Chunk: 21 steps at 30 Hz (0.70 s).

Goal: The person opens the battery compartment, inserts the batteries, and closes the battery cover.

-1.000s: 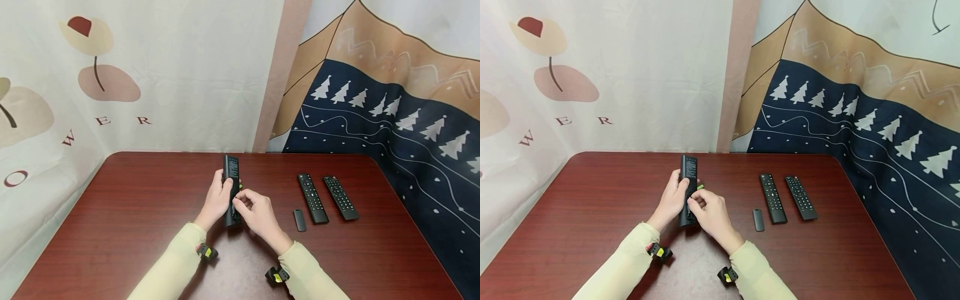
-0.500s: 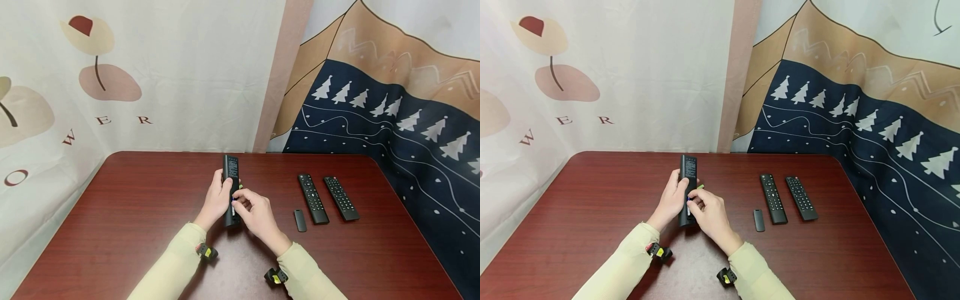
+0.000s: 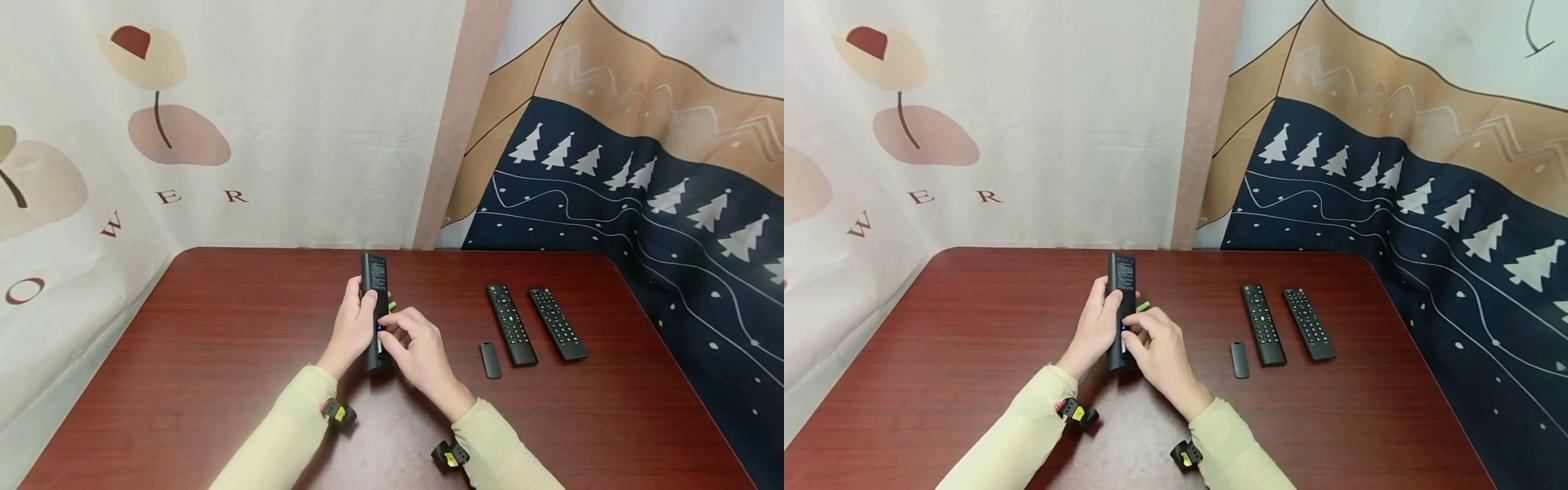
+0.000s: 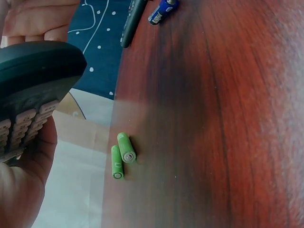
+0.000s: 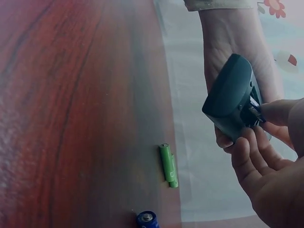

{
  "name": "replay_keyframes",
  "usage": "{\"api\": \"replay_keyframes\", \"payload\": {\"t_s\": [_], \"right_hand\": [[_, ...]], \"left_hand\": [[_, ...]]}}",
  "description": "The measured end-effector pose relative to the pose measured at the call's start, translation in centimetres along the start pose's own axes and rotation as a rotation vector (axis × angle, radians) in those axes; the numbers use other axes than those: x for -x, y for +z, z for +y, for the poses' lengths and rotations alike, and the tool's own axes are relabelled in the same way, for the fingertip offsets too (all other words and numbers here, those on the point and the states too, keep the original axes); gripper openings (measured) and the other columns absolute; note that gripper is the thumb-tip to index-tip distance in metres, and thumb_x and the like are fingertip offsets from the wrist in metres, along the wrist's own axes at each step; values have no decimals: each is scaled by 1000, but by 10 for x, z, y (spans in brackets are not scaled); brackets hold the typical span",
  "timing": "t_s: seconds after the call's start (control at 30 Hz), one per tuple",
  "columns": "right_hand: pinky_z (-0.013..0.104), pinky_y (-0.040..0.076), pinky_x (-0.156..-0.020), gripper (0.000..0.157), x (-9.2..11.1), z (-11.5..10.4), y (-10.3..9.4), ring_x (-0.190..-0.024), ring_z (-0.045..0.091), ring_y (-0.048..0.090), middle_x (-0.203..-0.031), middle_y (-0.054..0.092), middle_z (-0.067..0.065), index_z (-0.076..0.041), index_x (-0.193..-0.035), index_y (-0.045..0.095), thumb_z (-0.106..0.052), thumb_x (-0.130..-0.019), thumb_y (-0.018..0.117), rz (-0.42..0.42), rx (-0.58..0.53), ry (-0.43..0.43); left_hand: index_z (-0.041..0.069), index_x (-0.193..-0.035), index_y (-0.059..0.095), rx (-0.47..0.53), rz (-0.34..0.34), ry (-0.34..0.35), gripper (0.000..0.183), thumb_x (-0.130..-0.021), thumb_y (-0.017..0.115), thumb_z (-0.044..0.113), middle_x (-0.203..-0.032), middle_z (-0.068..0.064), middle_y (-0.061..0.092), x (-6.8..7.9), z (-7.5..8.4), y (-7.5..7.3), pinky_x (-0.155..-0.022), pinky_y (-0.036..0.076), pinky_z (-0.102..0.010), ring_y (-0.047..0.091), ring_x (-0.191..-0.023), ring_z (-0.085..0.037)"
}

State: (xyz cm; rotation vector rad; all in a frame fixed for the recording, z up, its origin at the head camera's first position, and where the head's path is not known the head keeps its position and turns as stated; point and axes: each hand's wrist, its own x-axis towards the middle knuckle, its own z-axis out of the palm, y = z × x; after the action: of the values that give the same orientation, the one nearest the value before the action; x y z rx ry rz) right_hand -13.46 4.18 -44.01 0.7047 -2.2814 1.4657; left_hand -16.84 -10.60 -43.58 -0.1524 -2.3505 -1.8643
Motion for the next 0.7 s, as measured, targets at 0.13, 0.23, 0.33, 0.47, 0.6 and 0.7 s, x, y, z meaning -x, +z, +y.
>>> {"api": "replay_keyframes", "payload": {"t_s": [0.13,0.23,0.33,0.47,0.6,0.7], "right_hand": [[25,56,-64,25,3,-1,1,-74,17,65,-103,63,9,-4,-111,76,1,-87,78,4,-1,-14],[28,59,-68,30,4,-2,2,-81,21,68,-111,61,13,-3,-118,74,0,-88,77,-15,-39,-1],[33,62,-75,35,6,-2,2,-87,25,69,-116,59,15,-2,-125,72,-2,-90,76,-45,-96,28],[35,62,-79,40,7,-3,2,-92,27,69,-121,57,16,-2,-131,69,-6,-92,77,-79,-133,49],[33,62,-80,43,7,-5,2,-92,25,68,-122,56,16,-2,-132,68,-7,-91,79,-93,-112,44],[32,62,-81,43,7,-5,2,-93,26,69,-123,55,17,0,-132,68,-7,-91,78,-93,-98,29]], "left_hand": [[4,-142,40,18,30,-3,34,-111,39,15,-122,-24,68,0,0,0,-88,57,-43,71,-102,-37],[4,-142,40,46,56,-20,34,-110,38,16,-122,-24,68,-1,2,-1,-84,58,-39,71,-98,-32],[4,-141,40,86,76,-38,34,-110,37,16,-123,-25,67,-2,4,-3,-79,57,-32,70,-91,-29],[4,-140,40,118,83,-45,32,-111,36,17,-122,-23,67,-1,6,-4,-75,56,-27,69,-88,-25],[4,-140,40,136,81,-51,32,-111,35,18,-121,-22,67,-1,6,-4,-73,56,-27,68,-87,-26],[5,-140,40,141,82,-57,33,-111,36,19,-122,-22,67,-2,7,-5,-74,56,-28,68,-88,-26]]}}
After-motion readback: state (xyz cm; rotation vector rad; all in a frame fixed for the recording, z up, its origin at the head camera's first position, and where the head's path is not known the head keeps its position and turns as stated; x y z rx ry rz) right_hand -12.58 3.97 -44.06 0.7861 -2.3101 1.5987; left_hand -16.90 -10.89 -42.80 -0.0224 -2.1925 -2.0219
